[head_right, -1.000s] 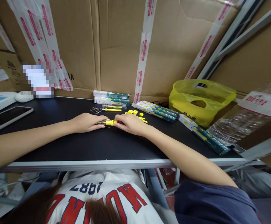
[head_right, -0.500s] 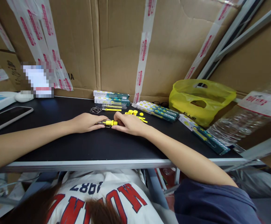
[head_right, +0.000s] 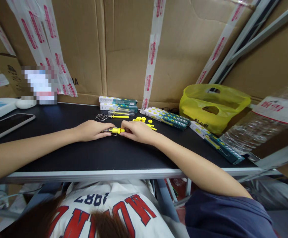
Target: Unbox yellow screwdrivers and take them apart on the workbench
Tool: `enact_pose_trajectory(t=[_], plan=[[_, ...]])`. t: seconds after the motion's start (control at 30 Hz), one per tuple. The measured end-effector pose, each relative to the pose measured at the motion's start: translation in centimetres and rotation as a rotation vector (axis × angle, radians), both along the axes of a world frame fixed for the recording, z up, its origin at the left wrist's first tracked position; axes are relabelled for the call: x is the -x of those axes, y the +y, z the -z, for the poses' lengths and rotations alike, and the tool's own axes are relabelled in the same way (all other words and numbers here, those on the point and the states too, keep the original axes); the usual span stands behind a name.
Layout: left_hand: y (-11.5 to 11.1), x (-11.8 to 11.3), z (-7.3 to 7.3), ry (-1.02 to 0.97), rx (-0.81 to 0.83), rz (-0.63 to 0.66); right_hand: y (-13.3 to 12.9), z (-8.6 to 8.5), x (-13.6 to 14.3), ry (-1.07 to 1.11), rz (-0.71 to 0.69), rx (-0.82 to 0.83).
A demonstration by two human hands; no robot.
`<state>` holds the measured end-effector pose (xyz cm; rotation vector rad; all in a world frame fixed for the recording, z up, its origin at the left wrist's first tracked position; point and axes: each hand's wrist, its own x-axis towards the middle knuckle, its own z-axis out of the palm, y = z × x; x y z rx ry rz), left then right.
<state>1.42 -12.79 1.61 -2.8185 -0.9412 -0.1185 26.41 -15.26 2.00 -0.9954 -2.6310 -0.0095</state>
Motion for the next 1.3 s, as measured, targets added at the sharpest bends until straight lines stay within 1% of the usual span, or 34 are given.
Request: enact_pose_trajectory(t=[0.17,0.33,0.43,0.57,0.73,0.9,1.07,1.2,1.3], plan=[[0.12,0.03,0.14,-0.007,-0.007,0.012,0.08,0.19,-0.03,0.021,-0.013,-0.032],[0.16,0.03,0.17,-0.006,-0.003,0.003,-0.16,0.01,0.09,0.021,0.026,-0.023],[0.14,0.05,0.15,-0.011,0.003,0.007,-0.08,-0.07,0.11,-0.032,0.045,-0.015],[0.15,0.07,0.17,-0.015,0.005,0.007,0.13,-0.05,0.13,-0.106,0.03,-0.04],[0.15,0.05,0.11,-0.011,-0.003,0.0,0.02,-0.04,0.08,-0.046,0.032,-0.008],[0.07,0.04,0.03,-0.001,-0.001,-0.004,0.2,0.31,-0.08,0.005,0.0,-0.016],[0.15,0.01,0.11,-0.003,-0.007,0.004,0.01,0.28,0.05,0.017,0.017,-0.012],[0.2,0.01,0.18,-0.006,-0.011,0.001,-0.01,0.08,0.06,-0.041,0.059,0.003],[0.18,0.01,0.19,-0.012,-0.006,-0.001,0.24,0.1,0.0,-0.115,0.044,-0.026]])
